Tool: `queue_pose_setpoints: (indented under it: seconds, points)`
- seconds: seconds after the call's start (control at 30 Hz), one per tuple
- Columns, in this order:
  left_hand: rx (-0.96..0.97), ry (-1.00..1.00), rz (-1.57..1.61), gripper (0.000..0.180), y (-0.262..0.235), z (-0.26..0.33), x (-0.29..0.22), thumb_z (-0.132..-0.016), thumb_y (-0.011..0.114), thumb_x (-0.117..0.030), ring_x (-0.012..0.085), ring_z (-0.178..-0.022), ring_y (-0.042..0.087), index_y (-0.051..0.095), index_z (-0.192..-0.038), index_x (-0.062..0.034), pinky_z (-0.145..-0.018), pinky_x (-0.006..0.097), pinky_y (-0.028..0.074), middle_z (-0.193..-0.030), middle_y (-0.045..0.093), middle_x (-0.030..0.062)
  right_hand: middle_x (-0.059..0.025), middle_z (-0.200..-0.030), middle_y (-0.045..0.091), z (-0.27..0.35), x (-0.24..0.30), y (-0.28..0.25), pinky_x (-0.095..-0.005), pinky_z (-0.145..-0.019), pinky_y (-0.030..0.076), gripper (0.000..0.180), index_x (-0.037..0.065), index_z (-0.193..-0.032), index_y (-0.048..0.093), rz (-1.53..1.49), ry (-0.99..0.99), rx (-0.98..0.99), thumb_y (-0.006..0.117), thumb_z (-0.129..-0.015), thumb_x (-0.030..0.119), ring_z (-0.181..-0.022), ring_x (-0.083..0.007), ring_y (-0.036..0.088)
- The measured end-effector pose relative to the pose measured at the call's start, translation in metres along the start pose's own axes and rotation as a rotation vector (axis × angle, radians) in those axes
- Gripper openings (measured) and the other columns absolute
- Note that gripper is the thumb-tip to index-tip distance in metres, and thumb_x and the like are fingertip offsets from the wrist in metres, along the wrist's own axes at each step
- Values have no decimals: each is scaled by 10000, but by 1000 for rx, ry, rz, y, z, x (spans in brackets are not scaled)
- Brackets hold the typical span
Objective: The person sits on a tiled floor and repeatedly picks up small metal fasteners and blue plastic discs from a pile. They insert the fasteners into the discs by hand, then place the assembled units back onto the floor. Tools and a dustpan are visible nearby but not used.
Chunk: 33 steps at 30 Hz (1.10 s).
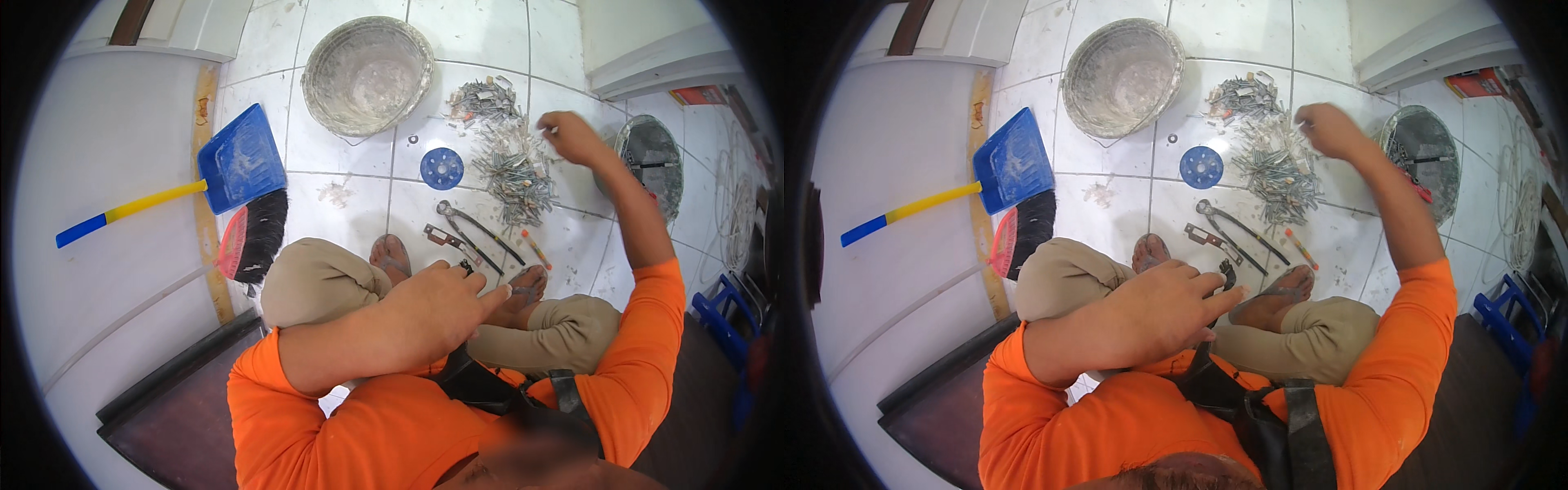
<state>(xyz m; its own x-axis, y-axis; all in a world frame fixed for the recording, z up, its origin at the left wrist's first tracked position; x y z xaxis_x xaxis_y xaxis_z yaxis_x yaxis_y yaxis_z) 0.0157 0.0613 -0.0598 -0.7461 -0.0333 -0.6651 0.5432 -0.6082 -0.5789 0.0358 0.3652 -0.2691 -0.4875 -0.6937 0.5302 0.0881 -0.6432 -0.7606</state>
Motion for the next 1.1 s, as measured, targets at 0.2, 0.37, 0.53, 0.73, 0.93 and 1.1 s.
queue_pose_setpoints:
  seconds: [0.2,0.37,0.53,0.73,0.93,1.1]
  points:
    - [-225,97,-7,496,-15,21,-5,-908,714,-177,273,-909,684,564,-1348,-5,-816,385,505,-1010,663,116,-204,-1060,741,-7,-17,83,-477,-902,552,223,47,-1102,737,225,-21,-22,647,-913,125,-1028,-389,694]
    - [-267,129,25,514,-20,28,-5,-904,706,-187,271,-902,687,569,-1364,-3,-824,382,504,-1008,663,117,-221,-912,753,-7,-44,79,-483,-841,562,219,20,-987,760,54,272,-96,687,-904,210,-891,-402,723]
    - [-278,138,20,505,-21,29,-4,-908,695,-191,271,-905,690,568,-1359,-3,-827,380,504,-1008,662,121,-223,-849,754,-15,-63,96,-444,-803,573,336,-12,-892,763,-68,312,-101,755,-861,323,-820,-372,743]
    - [-150,77,93,680,-18,26,-4,-853,807,-226,317,-1005,666,509,-1442,-61,-928,418,509,-1186,624,150,-163,-741,721,-24,-102,126,-381,-664,555,300,-7,-844,745,-333,456,-35,741,-866,292,-583,-271,675]
    - [-257,117,27,522,-22,23,-7,-882,734,-176,283,-908,691,563,-1346,-11,-822,393,508,-1007,657,120,3,-737,600,-17,-75,119,-280,-549,422,171,74,-923,653,-1138,657,191,642,-949,243,-568,-136,526]
    - [-86,56,72,654,-16,14,-6,-883,783,-236,326,-1011,664,494,-1442,-58,-924,423,507,-1192,627,148,-19,-795,646,-12,-55,113,-283,-588,483,127,90,-997,627,-1356,606,293,591,-983,211,-638,-135,582]
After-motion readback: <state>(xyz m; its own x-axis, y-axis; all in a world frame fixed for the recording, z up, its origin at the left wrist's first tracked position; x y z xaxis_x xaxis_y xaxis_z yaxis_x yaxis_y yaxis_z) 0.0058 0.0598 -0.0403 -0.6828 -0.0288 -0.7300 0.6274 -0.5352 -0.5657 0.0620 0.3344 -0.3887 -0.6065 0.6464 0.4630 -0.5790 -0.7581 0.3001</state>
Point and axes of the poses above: each hand's wrist, its own z-axis away from the middle knuckle, its own y-axis out of the palm, x = y × z, the point moved 8 cm from there along -z, towards the middle knuckle
